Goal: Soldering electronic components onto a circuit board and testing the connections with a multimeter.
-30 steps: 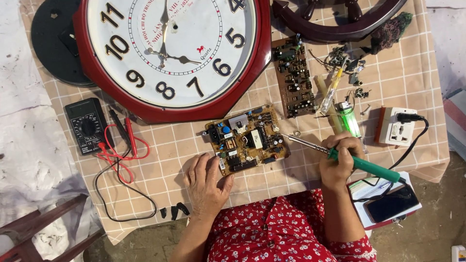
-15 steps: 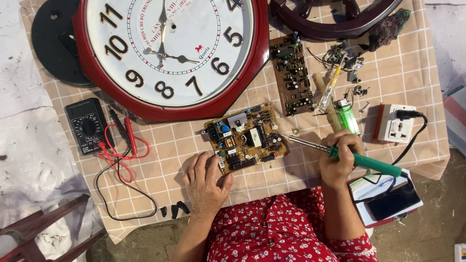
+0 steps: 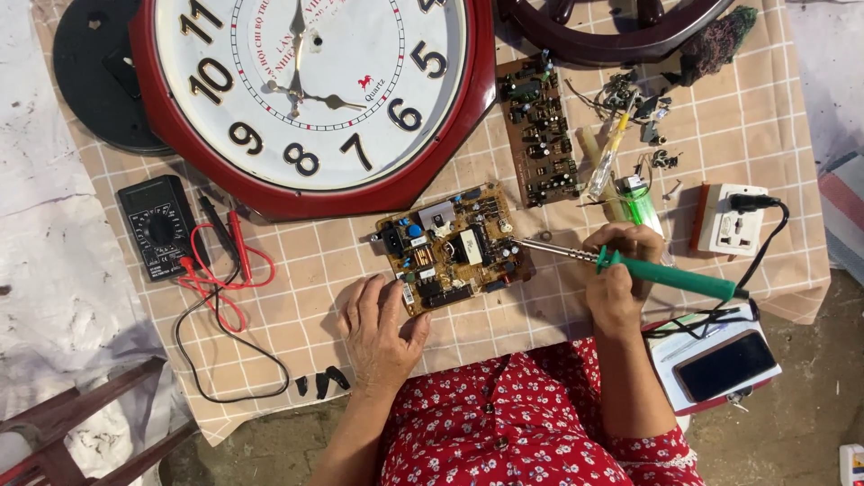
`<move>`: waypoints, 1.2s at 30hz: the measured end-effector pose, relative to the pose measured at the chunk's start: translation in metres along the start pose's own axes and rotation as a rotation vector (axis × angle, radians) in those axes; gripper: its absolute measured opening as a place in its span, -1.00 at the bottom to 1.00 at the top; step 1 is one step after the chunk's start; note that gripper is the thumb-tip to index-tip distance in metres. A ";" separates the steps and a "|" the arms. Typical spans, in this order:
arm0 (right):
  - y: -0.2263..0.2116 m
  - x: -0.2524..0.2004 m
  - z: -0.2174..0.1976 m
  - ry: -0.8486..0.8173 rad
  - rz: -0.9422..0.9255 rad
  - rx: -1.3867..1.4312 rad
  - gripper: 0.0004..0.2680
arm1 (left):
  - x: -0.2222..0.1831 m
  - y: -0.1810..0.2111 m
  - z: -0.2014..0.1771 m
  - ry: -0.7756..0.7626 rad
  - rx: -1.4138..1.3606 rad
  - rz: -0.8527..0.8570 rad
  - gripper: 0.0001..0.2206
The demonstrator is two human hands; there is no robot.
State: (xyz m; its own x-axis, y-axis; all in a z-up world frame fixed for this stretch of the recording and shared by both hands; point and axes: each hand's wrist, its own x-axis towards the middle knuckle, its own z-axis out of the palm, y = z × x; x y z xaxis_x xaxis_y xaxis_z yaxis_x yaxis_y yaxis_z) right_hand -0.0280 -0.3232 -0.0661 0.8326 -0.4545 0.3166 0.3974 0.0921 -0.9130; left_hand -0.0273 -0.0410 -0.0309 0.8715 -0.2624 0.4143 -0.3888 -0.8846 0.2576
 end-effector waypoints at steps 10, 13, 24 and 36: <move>0.012 -0.001 -0.006 0.207 0.025 0.033 -0.79 | 0.000 0.000 0.000 0.011 0.007 -0.006 -0.59; 0.014 -0.002 -0.011 0.214 0.033 0.061 -0.80 | -0.001 0.000 0.000 0.008 -0.021 -0.012 -0.60; 0.016 0.000 -0.014 0.299 0.008 0.120 -0.86 | -0.003 -0.001 0.000 0.008 -0.029 -0.007 -0.59; 0.012 -0.001 -0.016 0.282 0.014 0.145 -0.85 | -0.001 0.001 -0.002 0.007 -0.014 -0.007 -0.60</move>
State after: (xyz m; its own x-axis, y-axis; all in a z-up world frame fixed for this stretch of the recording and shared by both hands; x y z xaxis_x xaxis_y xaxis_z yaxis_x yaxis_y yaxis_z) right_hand -0.0304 -0.3353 -0.0816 0.7065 -0.6781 0.2023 0.4545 0.2158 -0.8642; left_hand -0.0293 -0.0406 -0.0299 0.8723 -0.2535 0.4181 -0.3866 -0.8811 0.2724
